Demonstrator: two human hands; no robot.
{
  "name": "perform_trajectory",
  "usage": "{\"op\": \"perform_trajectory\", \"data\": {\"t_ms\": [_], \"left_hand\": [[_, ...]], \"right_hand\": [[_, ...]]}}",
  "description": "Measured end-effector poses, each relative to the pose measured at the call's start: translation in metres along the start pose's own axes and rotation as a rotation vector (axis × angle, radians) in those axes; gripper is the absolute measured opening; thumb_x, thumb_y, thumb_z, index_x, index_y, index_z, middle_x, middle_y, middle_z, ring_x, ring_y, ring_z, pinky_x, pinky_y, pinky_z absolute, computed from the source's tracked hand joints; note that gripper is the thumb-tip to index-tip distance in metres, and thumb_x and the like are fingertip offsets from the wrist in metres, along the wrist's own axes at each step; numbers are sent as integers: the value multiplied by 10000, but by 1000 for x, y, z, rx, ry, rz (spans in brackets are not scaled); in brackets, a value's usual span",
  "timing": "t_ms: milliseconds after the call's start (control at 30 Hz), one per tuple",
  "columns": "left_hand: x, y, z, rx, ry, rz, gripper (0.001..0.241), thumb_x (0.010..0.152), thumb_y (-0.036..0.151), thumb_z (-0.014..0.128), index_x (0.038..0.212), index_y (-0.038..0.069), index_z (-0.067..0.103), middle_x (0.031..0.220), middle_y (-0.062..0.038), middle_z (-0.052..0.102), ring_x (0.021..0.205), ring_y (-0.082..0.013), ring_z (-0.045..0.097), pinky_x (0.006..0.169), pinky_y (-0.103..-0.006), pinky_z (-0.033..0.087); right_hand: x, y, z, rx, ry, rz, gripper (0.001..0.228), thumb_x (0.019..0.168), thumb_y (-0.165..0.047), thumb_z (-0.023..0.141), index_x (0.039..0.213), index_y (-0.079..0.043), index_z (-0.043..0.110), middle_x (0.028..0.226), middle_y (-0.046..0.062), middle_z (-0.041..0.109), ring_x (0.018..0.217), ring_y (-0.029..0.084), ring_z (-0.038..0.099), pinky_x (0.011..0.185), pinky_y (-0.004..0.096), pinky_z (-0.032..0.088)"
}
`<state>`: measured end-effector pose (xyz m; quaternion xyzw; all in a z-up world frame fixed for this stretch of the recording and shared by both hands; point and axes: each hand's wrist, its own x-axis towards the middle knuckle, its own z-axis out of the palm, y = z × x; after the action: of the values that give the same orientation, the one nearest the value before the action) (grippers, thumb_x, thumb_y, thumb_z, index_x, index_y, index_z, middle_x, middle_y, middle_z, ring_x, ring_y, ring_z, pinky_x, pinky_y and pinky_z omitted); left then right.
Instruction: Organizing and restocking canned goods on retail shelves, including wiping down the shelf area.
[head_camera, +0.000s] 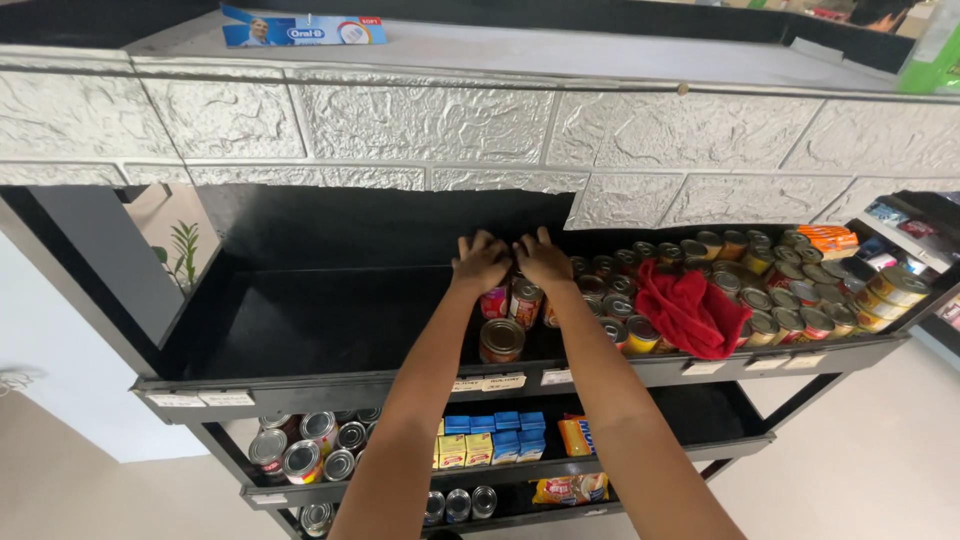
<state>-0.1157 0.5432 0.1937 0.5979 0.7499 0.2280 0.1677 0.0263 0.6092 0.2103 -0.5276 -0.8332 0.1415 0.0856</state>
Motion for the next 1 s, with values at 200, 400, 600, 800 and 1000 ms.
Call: {"op": "perform_trajectory", "data": {"t_ms": [200,400,600,800,1000], "left_hand": [[30,-19,9,83,117,-165,641,938,673,490,1451,292,539,1644,-62,152,1530,-453,24,1259,-485,216],[-22,26,-31,159,42,-310,689,929,602,511,1545,294,469,1717,-88,57,1533,-519,-7,1232,-629,138],[35,-19,12,143,70,-170,586,934,448,520,1496,287,484,1683,-86,71,1492,-418,354,1158,-486,436],[54,-18,10,299,55,-167,641,867,382,547,1492,240,520,1648,-186,170,1384,-420,524,1042,-404,537],[57,-16,11,252,73,-166,682,794,348,641,1445,161,568,1596,-229,199,1180,-475,642,936,-447,604]], "right_hand": [[-15,-16,-11,-50,-45,-52,580,1072,-526,204,1569,-300,398,1706,83,202,1479,409,392,1178,551,368],[-24,-29,-17,43,-50,9,682,987,-606,312,1569,-250,281,1565,137,461,1409,371,498,1160,528,360],[-34,-38,-28,7,-62,-57,620,993,-582,361,1483,-202,353,1518,146,527,1351,354,560,1151,512,397],[-4,-15,-8,-21,-180,-169,683,998,-622,328,1466,-185,567,1682,1,295,1483,340,396,1245,497,298],[-19,-21,-23,-27,-217,-215,697,1010,-597,316,1485,-149,559,1711,2,222,1527,340,313,1278,495,239]]}}
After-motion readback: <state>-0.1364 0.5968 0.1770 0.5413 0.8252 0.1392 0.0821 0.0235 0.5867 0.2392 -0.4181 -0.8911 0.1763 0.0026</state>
